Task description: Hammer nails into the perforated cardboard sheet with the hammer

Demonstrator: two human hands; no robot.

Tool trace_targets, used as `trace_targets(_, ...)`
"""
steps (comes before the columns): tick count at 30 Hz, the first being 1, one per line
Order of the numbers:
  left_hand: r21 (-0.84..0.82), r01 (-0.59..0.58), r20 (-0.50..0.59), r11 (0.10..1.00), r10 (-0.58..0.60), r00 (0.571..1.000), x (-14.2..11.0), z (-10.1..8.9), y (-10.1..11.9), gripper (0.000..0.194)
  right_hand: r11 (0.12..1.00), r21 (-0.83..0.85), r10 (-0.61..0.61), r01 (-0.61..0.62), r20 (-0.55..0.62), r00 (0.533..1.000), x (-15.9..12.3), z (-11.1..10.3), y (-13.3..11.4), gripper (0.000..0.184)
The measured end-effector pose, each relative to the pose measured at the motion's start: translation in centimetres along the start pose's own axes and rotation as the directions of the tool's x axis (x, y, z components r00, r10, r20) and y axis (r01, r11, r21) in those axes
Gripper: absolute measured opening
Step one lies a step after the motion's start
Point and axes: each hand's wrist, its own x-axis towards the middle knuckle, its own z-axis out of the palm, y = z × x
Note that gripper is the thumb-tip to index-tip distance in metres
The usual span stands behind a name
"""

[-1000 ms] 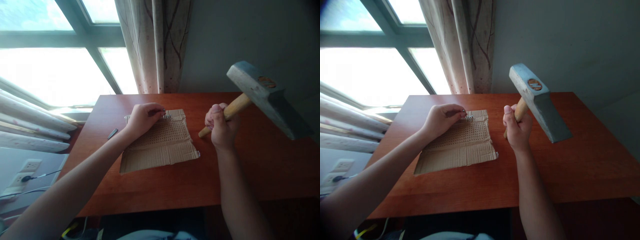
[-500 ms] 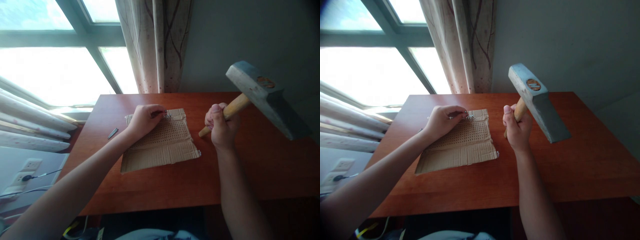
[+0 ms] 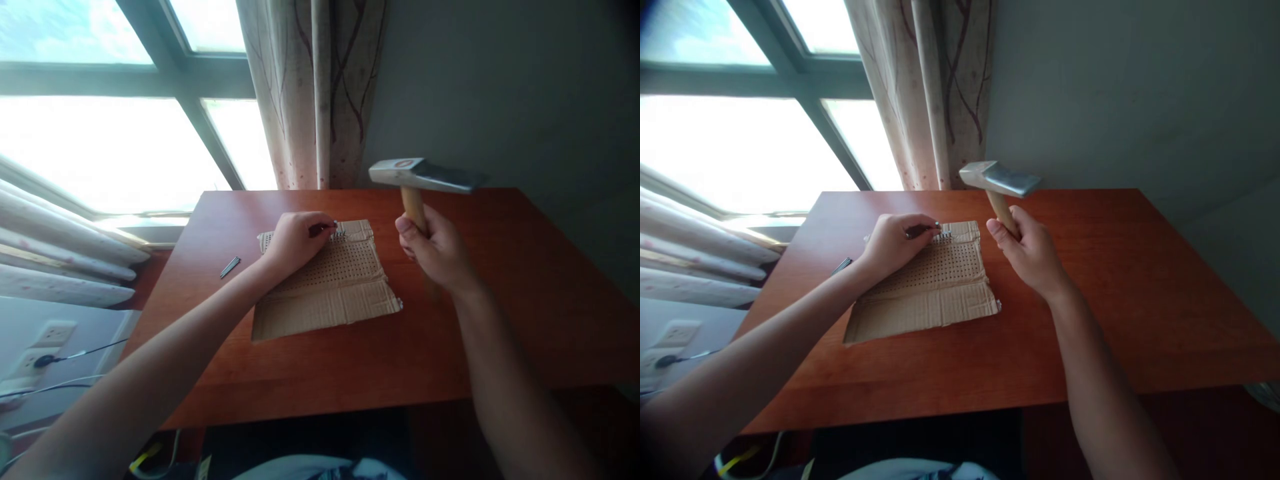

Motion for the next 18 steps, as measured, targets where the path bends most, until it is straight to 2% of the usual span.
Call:
trace_targets(4, 0.008, 0.003, 0.000, 1.000, -0.003, 1.000, 0.0, 0.1, -0.1, 0.015, 0.965, -0.258, 0.001, 0.054, 0.209, 0.978, 0.3, -1.2, -1.8, 0.040)
trace_targets(6, 0.010, -0.004, 0.001, 1.000, 0.004, 1.000, 0.0, 0.1, -0.2, 0.016, 0.916, -0.385, -0.005, 0.113, 0.269, 0.963, 0.7, -1.5, -2.8, 0.042)
trace_targets(11, -0.006, -0.015, 0.006, 1.000, 0.015, 1.000, 0.0, 0.2, -0.3, 0.017, 0.791, -0.581, -0.006, 0.190, 0.303, 0.953, 1.8, -1.4, -5.0, 0.044)
trace_targets(18, -0.015, -0.016, 0.018, 1.000, 0.017, 1.000, 0.0, 0.1, -0.4, 0.017, 0.793, -0.587, 0.027, 0.162, 0.300, 0.954, 2.3, -0.7, -6.2, 0.043)
